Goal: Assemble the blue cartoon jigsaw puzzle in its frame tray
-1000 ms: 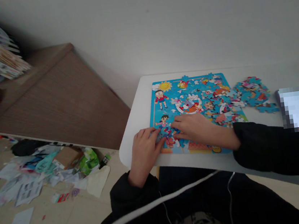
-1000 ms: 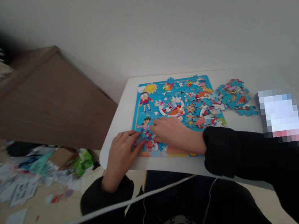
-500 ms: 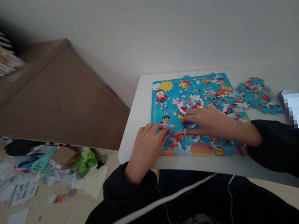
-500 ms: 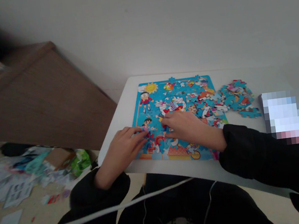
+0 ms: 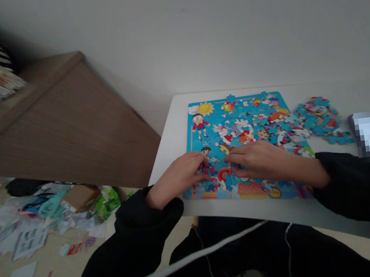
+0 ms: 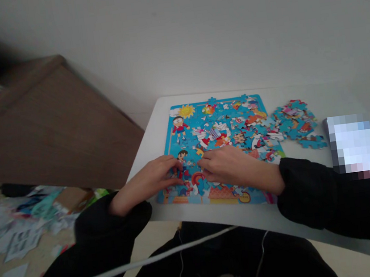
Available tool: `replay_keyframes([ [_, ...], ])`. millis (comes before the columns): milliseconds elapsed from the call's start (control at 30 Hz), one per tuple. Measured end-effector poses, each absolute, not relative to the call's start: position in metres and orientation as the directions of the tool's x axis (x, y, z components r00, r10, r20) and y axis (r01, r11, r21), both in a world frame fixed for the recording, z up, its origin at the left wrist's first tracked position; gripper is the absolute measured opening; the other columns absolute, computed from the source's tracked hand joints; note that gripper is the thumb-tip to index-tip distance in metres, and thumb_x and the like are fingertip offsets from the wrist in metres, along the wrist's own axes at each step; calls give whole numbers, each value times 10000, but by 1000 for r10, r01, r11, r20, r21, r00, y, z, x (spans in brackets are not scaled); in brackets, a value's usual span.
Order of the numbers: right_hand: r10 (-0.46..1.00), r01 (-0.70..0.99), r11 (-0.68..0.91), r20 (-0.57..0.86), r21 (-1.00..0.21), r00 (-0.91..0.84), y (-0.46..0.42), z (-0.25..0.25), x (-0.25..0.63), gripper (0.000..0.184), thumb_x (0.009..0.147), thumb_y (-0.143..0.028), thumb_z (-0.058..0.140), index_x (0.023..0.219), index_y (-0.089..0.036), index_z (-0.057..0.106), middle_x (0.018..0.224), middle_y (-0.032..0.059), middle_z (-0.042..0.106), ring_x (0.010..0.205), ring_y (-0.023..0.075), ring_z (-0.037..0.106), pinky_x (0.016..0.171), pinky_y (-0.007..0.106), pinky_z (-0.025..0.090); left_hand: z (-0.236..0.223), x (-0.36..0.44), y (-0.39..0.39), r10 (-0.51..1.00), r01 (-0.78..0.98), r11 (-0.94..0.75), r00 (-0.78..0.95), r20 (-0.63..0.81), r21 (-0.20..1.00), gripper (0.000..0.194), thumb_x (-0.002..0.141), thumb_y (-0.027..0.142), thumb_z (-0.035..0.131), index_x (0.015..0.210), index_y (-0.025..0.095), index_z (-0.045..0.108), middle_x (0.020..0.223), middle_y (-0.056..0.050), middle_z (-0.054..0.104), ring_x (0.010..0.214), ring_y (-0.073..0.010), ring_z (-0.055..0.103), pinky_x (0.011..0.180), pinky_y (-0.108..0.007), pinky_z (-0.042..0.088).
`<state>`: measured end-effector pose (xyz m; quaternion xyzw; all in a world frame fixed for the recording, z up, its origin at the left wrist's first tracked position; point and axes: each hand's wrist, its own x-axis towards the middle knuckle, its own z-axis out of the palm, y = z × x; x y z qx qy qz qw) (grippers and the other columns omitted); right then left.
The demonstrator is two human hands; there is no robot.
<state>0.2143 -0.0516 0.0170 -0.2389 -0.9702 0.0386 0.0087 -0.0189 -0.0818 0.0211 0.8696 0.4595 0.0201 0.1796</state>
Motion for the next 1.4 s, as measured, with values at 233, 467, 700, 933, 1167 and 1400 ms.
replay_keyframes([
  [233, 505, 485, 851, 61, -203, -861, -50, 10, 223, 169, 834, -226, 568, 970, -191, 662, 971, 71, 678, 762, 167, 622, 583, 258, 417, 13, -22, -74, 849, 682, -183, 473, -235, 708, 146, 737, 251, 724, 774, 161, 615, 716, 28, 632, 657, -121, 588, 604, -238, 447],
  [467, 517, 490, 850, 132, -196, -845, -28, 23, 218, 199, 863, -232, 523, 987, -190, 672, 943, 69, 688, 793, 177, 630, 624, 267, 426, 18, -43, -22, 951, 520, 45, 238, -195, 853, 107, 696, 216, 726, 744, 144, 663, 694, -9, 677, 649, -122, 614, 651, -259, 485],
  [700, 571, 551, 809, 48, -204, -820, 13, 18, 186, 213, 855, -302, 549, 971, -184, 684, 930, 56, 676, 772, 174, 607, 577, 276, 344, -7, -40, 24, 991, 625, 11, 96, -91, 781, 92, 771, 216, 689, 818, 140, 711, 727, -41, 698, 639, -140, 620, 629, -264, 482],
  [933, 626, 610, 776, 79, -161, -776, 37, 23, 163, 303, 909, -382, 481, 1050, -199, 676, 961, 68, 676, 845, 194, 604, 575, 284, 322, -9, -39, 8, 969, 853, -148, 24, 246, 500, 151, 826, 266, 653, 930, 173, 713, 897, -43, 702, 700, -148, 626, 697, -282, 490],
  [1167, 635, 622, 771, 96, -135, -766, 46, 9, 143, 342, 909, -414, 504, 1086, -169, 663, 1006, 97, 661, 919, 224, 594, 576, 296, 339, -11, -42, -8, 938, 896, -315, 243, 247, 313, 174, 873, 307, 605, 923, 180, 713, 964, -52, 710, 880, -195, 644, 776, -317, 508],
  [1400, 636, 618, 769, 96, -163, -766, 49, 4, 146, 321, 881, -402, 546, 1075, -184, 681, 1044, 86, 659, 943, 230, 598, 608, 307, 365, -15, -42, -10, 914, 893, -358, 276, 297, 271, 207, 892, 327, 574, 889, 187, 726, 956, -49, 725, 898, -190, 653, 825, -331, 518],
])
